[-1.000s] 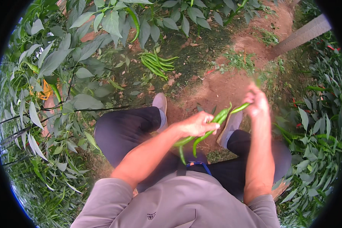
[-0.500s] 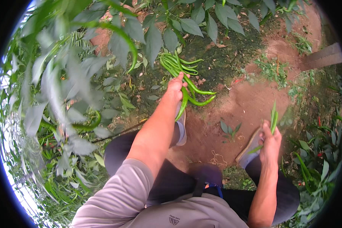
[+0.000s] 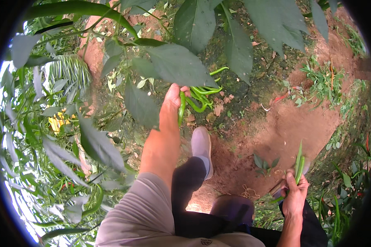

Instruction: The person harvests green chili peppers from plants in a greenhouse by hand. They reach into the foliage, pull peppers from the stems, and gather them into a growing bundle held in one hand while continuing to pick more.

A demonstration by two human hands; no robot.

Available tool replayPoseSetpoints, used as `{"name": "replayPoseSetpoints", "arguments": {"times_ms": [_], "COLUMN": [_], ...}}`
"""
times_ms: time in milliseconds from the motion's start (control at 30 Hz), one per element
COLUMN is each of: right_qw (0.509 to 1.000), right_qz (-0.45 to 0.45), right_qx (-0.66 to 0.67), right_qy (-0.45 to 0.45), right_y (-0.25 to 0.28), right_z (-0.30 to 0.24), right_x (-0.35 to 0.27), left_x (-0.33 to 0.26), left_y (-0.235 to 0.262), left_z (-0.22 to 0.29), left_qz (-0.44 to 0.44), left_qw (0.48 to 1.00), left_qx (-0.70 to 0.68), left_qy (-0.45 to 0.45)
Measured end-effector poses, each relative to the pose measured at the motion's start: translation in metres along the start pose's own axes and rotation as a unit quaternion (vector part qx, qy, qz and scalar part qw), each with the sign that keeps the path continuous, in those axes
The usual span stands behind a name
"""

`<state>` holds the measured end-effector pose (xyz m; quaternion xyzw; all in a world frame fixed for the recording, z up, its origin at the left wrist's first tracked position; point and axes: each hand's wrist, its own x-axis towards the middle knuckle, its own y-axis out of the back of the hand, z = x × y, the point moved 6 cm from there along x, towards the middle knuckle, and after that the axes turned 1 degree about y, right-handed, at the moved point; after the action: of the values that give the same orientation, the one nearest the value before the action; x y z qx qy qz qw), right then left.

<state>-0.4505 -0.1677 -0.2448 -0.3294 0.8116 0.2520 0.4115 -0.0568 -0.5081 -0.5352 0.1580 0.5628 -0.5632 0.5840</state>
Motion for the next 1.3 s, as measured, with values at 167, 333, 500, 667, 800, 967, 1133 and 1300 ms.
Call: {"name": "replayPoseSetpoints", "arguments": {"times_ms": [167, 333, 500, 667, 800, 967, 1133, 1300], "right_qw": [1.0, 1.0, 1.0, 0.999, 0.999, 0.998, 0.999, 0.998], "right_qz": [-0.013, -0.015, -0.018, -0.025, -0.037, -0.04, -0.032, -0.032], "right_qx": [0.004, 0.009, -0.007, -0.02, -0.02, -0.038, -0.029, -0.052], "right_qy": [-0.018, -0.022, -0.015, -0.007, -0.006, -0.008, -0.004, -0.003], "right_y": [-0.016, -0.026, -0.033, -0.038, -0.041, -0.043, -0.04, -0.049], "right_z": [0.004, 0.006, 0.005, 0.005, 0.007, 0.012, 0.012, 0.008], "right_x": [0.007, 0.006, 0.003, -0.001, -0.003, -0.004, -0.004, 0.009], "left_x": [0.017, 0.01, 0.011, -0.013, -0.05, -0.037, -0.022, -0.041], "left_y": [0.02, 0.042, 0.054, 0.05, 0.021, -0.012, 0.001, -0.003], "left_z": [0.016, 0.029, 0.018, 0.037, 0.053, 0.039, 0.028, 0.027], "left_qz": [0.106, 0.275, 0.254, 0.228, 0.15, 0.124, 0.267, 0.365], "left_qw": [0.984, 0.885, 0.866, 0.887, 0.939, 0.936, 0.791, 0.741], "left_qx": [0.091, 0.29, 0.389, 0.386, 0.279, 0.288, 0.487, 0.461], "left_qy": [-0.107, -0.24, -0.182, -0.115, -0.136, -0.157, -0.255, -0.324]}}
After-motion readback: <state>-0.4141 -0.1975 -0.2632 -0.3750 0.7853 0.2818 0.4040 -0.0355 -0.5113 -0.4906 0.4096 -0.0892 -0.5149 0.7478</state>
